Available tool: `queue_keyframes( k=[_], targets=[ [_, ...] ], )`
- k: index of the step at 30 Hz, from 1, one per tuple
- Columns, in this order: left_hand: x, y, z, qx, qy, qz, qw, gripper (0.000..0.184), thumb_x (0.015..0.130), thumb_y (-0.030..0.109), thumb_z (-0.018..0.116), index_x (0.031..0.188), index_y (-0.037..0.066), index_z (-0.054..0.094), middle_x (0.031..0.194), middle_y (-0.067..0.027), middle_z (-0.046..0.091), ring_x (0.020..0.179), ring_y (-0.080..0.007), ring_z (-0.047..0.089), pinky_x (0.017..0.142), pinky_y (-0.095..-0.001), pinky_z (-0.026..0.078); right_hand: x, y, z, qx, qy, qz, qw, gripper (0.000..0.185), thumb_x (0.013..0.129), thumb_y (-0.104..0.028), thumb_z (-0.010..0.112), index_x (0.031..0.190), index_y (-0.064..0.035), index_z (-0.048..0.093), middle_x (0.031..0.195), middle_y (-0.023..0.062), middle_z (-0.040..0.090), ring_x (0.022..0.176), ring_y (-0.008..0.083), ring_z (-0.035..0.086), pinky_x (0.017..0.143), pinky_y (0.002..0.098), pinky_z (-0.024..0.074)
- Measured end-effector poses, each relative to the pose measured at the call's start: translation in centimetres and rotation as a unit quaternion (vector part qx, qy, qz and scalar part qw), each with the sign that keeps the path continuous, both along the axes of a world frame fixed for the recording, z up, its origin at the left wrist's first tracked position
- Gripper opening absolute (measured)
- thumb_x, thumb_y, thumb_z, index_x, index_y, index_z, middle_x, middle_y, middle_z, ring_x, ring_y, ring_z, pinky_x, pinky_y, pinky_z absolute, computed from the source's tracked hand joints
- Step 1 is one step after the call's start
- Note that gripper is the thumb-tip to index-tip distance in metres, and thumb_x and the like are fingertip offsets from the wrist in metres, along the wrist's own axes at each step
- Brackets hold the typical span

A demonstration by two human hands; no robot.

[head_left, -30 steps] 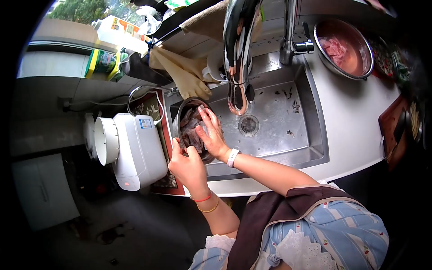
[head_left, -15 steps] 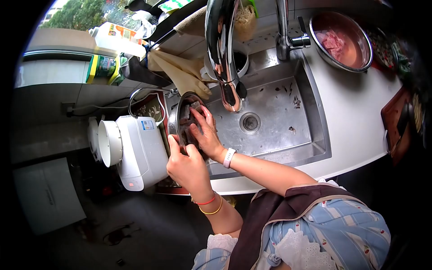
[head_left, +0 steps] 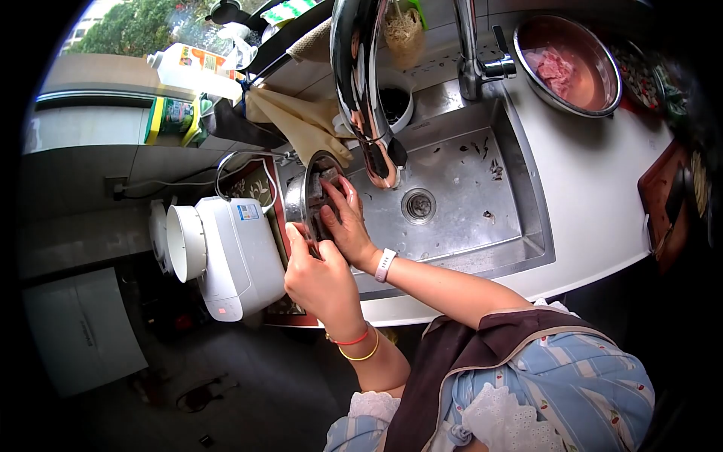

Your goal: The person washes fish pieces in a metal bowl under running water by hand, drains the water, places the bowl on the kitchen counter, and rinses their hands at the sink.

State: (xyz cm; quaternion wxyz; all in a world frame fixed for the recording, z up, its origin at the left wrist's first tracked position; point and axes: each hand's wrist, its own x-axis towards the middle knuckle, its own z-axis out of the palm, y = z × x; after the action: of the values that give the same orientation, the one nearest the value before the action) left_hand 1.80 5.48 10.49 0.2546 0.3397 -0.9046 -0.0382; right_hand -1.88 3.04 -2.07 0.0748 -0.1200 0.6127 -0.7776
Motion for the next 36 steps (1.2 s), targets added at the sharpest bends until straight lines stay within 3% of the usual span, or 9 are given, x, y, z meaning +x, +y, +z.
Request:
queue_keyframes(
  k=[4,8,10,19,36],
  targets=[
    [-0.1,0.5,0.3,-0.009,-0.002,0.001,1.0,0.036,0.072,0.003,0.05,0.106,-0.006,0.06,0.066,-0.0166,0.061,0.056,-0.0265,0.06,0.059,-0.0352,0.047,0.1,0.1,0.2,0.006,0.001,0.016,1.0,0.058,0.092,-0.051,0.036,0.133,-0.011,0.04,0.14,0.0218,0.023,0.129,0.0367,0.023,0.107,0.0423,0.0161],
    [0.0,0.7,0.5,-0.012,-0.004,0.0,1.0,0.037,0.072,0.004,0.051,0.106,-0.006,0.06,0.068,-0.017,0.062,0.057,-0.0275,0.061,0.059,-0.0354,0.048,0.2,0.2,0.3,-0.001,-0.001,0.013,1.0,0.056,0.092,-0.049,0.036,0.134,-0.011,0.04,0.14,0.0222,0.023,0.129,0.0367,0.023,0.107,0.0422,0.0157],
    [-0.1,0.8,0.6,-0.016,-0.004,-0.004,1.0,0.037,0.072,0.004,0.051,0.106,-0.006,0.06,0.07,-0.0175,0.063,0.058,-0.0281,0.062,0.06,-0.0357,0.048,0.2,0.2,0.4,-0.013,-0.006,0.002,1.0,0.056,0.091,-0.051,0.04,0.132,-0.0131,0.042,0.137,0.0266,0.024,0.127,0.0413,0.025,0.106,0.0443,0.0189],
    [-0.4,1.7,1.1,-0.03,-0.016,-0.007,0.999,0.039,0.071,0.005,0.052,0.108,-0.004,0.06,0.073,-0.0177,0.064,0.061,-0.0292,0.063,0.061,-0.0364,0.049,0.5,0.0,0.4,-0.032,-0.005,-0.017,0.999,0.049,0.092,-0.04,0.043,0.132,-0.0124,0.041,0.138,0.0255,0.024,0.126,0.0406,0.027,0.106,0.0437,0.0196],
    [-0.6,2.9,1.8,-0.049,-0.044,-0.012,0.998,0.04,0.071,0.005,0.053,0.11,-0.004,0.06,0.076,-0.0166,0.065,0.063,-0.0277,0.063,0.061,-0.0356,0.048,0.4,0.2,0.6,-0.049,-0.022,-0.021,0.998,0.049,0.092,-0.039,0.043,0.133,-0.0119,0.04,0.138,0.0242,0.024,0.127,0.0388,0.025,0.106,0.0425,0.0171]
  ],
)
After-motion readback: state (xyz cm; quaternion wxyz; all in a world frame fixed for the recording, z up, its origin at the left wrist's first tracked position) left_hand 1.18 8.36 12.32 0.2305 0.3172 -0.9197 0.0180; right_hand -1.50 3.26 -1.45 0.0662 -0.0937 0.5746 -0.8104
